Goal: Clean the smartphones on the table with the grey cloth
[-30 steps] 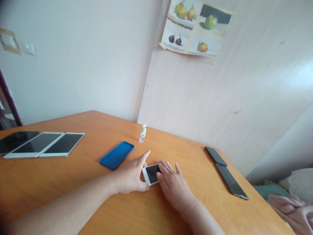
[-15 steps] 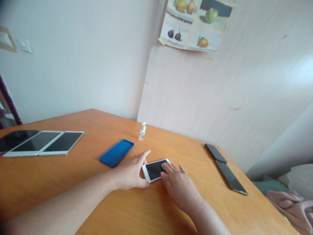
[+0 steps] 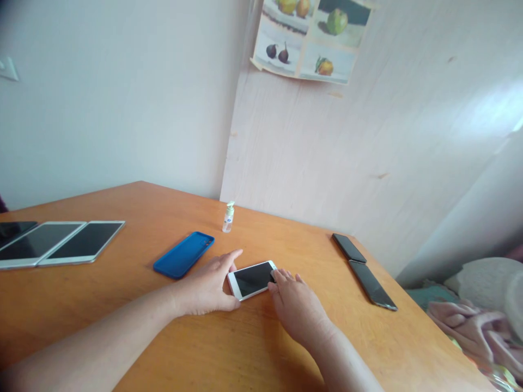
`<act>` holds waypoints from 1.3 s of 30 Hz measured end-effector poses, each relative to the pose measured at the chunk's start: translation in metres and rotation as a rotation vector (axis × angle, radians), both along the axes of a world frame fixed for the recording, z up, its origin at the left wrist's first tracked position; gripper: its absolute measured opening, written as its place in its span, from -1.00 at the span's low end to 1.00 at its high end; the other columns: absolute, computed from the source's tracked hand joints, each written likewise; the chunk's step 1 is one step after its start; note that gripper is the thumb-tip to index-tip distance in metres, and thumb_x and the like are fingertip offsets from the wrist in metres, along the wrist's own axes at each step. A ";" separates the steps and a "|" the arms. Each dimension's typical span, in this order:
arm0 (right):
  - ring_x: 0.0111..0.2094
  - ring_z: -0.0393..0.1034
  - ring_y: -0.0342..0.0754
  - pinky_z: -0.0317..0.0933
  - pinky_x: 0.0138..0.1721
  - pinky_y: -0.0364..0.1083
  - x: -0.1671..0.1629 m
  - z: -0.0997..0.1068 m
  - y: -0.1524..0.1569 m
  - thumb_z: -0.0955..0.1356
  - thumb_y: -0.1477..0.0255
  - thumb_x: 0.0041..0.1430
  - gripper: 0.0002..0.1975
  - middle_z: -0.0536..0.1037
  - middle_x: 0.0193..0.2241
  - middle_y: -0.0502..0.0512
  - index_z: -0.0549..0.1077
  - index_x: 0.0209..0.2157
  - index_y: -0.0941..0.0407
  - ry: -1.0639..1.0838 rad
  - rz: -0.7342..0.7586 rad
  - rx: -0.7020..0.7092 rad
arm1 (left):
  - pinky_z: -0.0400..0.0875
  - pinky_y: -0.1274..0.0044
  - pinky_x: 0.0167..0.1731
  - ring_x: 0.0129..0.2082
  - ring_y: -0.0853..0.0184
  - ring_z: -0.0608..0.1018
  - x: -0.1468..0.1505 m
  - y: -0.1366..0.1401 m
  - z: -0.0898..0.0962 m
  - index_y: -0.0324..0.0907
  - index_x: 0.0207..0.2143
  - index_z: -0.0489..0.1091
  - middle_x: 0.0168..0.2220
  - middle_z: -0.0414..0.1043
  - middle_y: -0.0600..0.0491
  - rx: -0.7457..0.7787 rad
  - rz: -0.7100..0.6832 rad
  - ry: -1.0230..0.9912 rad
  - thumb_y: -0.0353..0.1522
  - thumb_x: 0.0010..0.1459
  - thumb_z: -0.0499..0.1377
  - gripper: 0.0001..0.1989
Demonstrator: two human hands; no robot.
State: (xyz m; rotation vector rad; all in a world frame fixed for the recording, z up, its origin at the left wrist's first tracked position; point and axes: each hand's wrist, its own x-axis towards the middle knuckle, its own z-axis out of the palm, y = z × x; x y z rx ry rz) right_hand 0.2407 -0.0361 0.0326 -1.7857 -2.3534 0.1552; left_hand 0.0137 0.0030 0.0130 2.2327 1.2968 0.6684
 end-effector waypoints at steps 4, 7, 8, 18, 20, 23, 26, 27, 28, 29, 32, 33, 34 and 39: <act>0.27 0.13 0.04 -0.01 0.29 0.08 -0.026 0.014 -0.022 0.10 0.28 0.40 -0.52 0.28 0.24 0.13 0.25 0.26 0.08 0.132 0.293 -0.067 | 0.24 0.34 0.11 0.14 0.01 0.36 0.000 -0.001 0.002 -0.24 0.32 -0.03 0.10 0.35 -0.17 0.000 -0.015 -0.008 -0.20 -0.16 0.31 0.02; 0.27 0.11 0.00 0.01 0.28 0.04 -0.034 0.018 -0.030 0.09 0.24 0.40 -0.51 0.24 0.27 0.04 0.19 0.29 0.02 0.194 0.393 -0.116 | 0.24 0.34 0.11 0.13 0.01 0.36 -0.001 0.000 0.002 -0.27 0.30 0.00 0.09 0.35 -0.19 0.011 -0.024 -0.017 -0.22 -0.14 0.29 -0.03; 0.27 0.12 0.01 0.03 0.27 0.04 -0.031 0.017 -0.028 0.09 0.24 0.40 -0.51 0.25 0.26 0.06 0.21 0.28 0.04 0.189 0.365 -0.107 | 0.24 0.33 0.11 0.14 0.01 0.36 -0.001 0.000 0.002 -0.26 0.30 0.00 0.09 0.35 -0.19 0.015 -0.020 -0.021 -0.22 -0.15 0.29 -0.03; 0.22 0.22 0.07 0.09 0.23 0.08 -0.021 0.010 -0.012 0.08 0.24 0.40 -0.52 0.38 0.18 0.19 0.37 0.16 0.12 0.103 0.191 -0.008 | 0.23 0.33 0.13 0.17 -0.01 0.32 -0.001 0.000 0.002 -0.31 0.31 -0.01 0.09 0.35 -0.21 0.013 -0.022 0.004 -0.24 -0.17 0.30 0.00; 0.26 0.15 0.00 0.02 0.27 0.02 -0.034 0.017 -0.023 0.07 0.24 0.41 -0.52 0.32 0.22 0.11 0.29 0.23 0.07 0.172 0.346 -0.059 | 0.24 0.33 0.12 0.16 0.01 0.33 -0.002 0.000 0.002 -0.30 0.31 0.00 0.09 0.35 -0.21 0.027 -0.033 -0.006 -0.23 -0.12 0.27 -0.05; 0.27 0.12 -0.02 0.00 0.28 0.00 -0.042 0.021 -0.029 0.07 0.23 0.41 -0.50 0.26 0.26 0.08 0.22 0.27 0.05 0.212 0.429 -0.090 | 0.25 0.34 0.12 0.14 0.04 0.35 -0.003 0.000 0.001 -0.26 0.30 0.02 0.10 0.34 -0.19 0.050 -0.039 -0.024 -0.24 -0.11 0.26 -0.08; 0.24 0.19 0.03 0.07 0.24 0.05 -0.029 0.015 -0.019 0.08 0.24 0.40 -0.53 0.36 0.20 0.13 0.35 0.18 0.07 0.169 0.282 -0.035 | 0.25 0.33 0.12 0.15 0.02 0.34 -0.002 0.000 0.000 -0.25 0.30 0.02 0.11 0.33 -0.19 0.039 -0.027 -0.018 -0.23 -0.16 0.29 -0.03; 0.22 0.23 0.07 0.11 0.22 0.08 -0.023 0.012 -0.013 0.08 0.23 0.40 -0.53 0.40 0.17 0.16 0.39 0.14 0.09 0.147 0.194 -0.011 | 0.25 0.33 0.12 0.16 0.02 0.34 -0.002 0.000 0.000 -0.24 0.30 0.01 0.11 0.33 -0.19 0.035 -0.023 -0.015 -0.24 -0.18 0.30 -0.02; 0.19 0.26 0.10 0.13 0.20 0.11 -0.017 0.009 -0.008 0.08 0.23 0.40 -0.52 0.43 0.14 0.20 0.41 0.12 0.11 0.125 0.107 0.011 | 0.25 0.33 0.12 0.16 0.02 0.34 -0.001 0.000 -0.001 -0.23 0.31 0.01 0.11 0.33 -0.18 0.033 -0.020 -0.012 -0.26 -0.19 0.30 -0.01; 0.17 0.29 0.13 0.15 0.18 0.13 -0.012 0.006 -0.004 0.08 0.23 0.39 -0.52 0.44 0.12 0.24 0.42 0.10 0.13 0.104 0.034 0.025 | 0.25 0.34 0.12 0.16 0.03 0.34 -0.001 0.000 -0.001 -0.22 0.31 0.01 0.12 0.33 -0.17 0.033 -0.019 -0.011 -0.28 -0.20 0.30 -0.01; 0.18 0.27 0.16 0.12 0.19 0.16 -0.010 0.005 -0.002 0.10 0.22 0.38 -0.51 0.42 0.13 0.30 0.41 0.11 0.18 0.074 -0.006 0.038 | 0.24 0.35 0.13 0.14 0.04 0.36 0.000 0.001 -0.001 -0.18 0.31 0.02 0.12 0.34 -0.14 0.040 -0.016 -0.010 -0.29 -0.21 0.30 -0.01; 0.21 0.24 0.15 0.10 0.21 0.14 -0.014 0.007 -0.006 0.11 0.23 0.38 -0.52 0.39 0.16 0.29 0.39 0.13 0.18 0.082 0.043 0.031 | 0.24 0.35 0.12 0.14 0.04 0.36 -0.001 0.001 -0.001 -0.19 0.31 0.02 0.11 0.34 -0.15 0.044 -0.018 -0.011 -0.28 -0.20 0.30 -0.02; 0.23 0.20 0.13 0.08 0.23 0.12 -0.020 0.010 -0.011 0.11 0.24 0.38 -0.52 0.36 0.19 0.26 0.37 0.15 0.16 0.100 0.117 0.017 | 0.25 0.35 0.12 0.13 0.04 0.36 -0.001 0.001 -0.001 -0.20 0.30 0.02 0.11 0.34 -0.16 0.048 -0.022 -0.013 -0.26 -0.19 0.29 -0.03; 0.27 0.13 0.00 0.02 0.27 0.01 -0.043 0.022 -0.030 0.09 0.26 0.40 -0.53 0.28 0.25 0.08 0.25 0.25 0.04 0.209 0.416 -0.088 | 0.26 0.34 0.10 0.11 0.04 0.39 -0.002 0.001 -0.001 -0.26 0.28 0.06 0.09 0.35 -0.20 0.073 -0.043 -0.030 -0.24 -0.11 0.25 -0.11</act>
